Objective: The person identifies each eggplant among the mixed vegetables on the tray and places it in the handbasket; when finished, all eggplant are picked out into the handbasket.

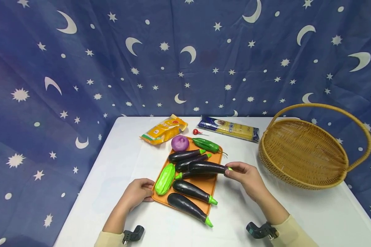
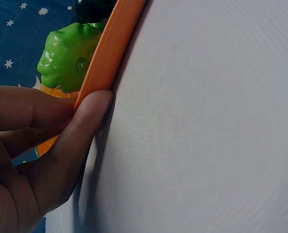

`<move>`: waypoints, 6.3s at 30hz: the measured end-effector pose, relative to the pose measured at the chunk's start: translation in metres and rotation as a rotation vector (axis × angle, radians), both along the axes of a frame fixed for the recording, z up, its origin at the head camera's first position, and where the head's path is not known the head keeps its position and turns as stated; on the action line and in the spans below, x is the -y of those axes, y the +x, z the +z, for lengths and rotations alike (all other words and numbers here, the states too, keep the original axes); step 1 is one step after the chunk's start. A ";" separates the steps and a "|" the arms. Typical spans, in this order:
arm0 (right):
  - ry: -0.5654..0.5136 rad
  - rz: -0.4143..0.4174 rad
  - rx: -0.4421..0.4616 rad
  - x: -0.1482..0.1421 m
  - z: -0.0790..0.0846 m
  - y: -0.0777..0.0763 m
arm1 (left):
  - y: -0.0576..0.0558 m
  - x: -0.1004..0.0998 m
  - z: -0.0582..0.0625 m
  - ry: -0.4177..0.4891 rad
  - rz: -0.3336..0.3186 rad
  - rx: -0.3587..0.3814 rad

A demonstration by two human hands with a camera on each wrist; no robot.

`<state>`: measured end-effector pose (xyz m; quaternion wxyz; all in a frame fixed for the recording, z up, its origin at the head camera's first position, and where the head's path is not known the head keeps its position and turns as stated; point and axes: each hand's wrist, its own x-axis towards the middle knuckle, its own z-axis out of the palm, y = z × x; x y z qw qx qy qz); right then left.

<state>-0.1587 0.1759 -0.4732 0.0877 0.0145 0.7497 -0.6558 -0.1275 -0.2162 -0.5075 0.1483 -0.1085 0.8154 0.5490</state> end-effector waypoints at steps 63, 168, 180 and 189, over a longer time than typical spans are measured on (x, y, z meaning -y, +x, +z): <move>-0.068 -0.383 -0.226 -0.179 0.078 0.008 | -0.004 0.000 0.002 -0.004 -0.018 0.037; 0.695 -0.198 -0.321 -0.110 0.105 0.008 | -0.004 0.002 -0.001 -0.038 -0.012 0.076; 0.635 -0.142 -0.314 -0.073 0.090 0.007 | -0.003 0.001 0.000 -0.005 -0.004 0.076; 0.617 -0.104 -0.252 -0.044 0.073 0.005 | -0.003 0.002 -0.002 -0.015 -0.006 0.070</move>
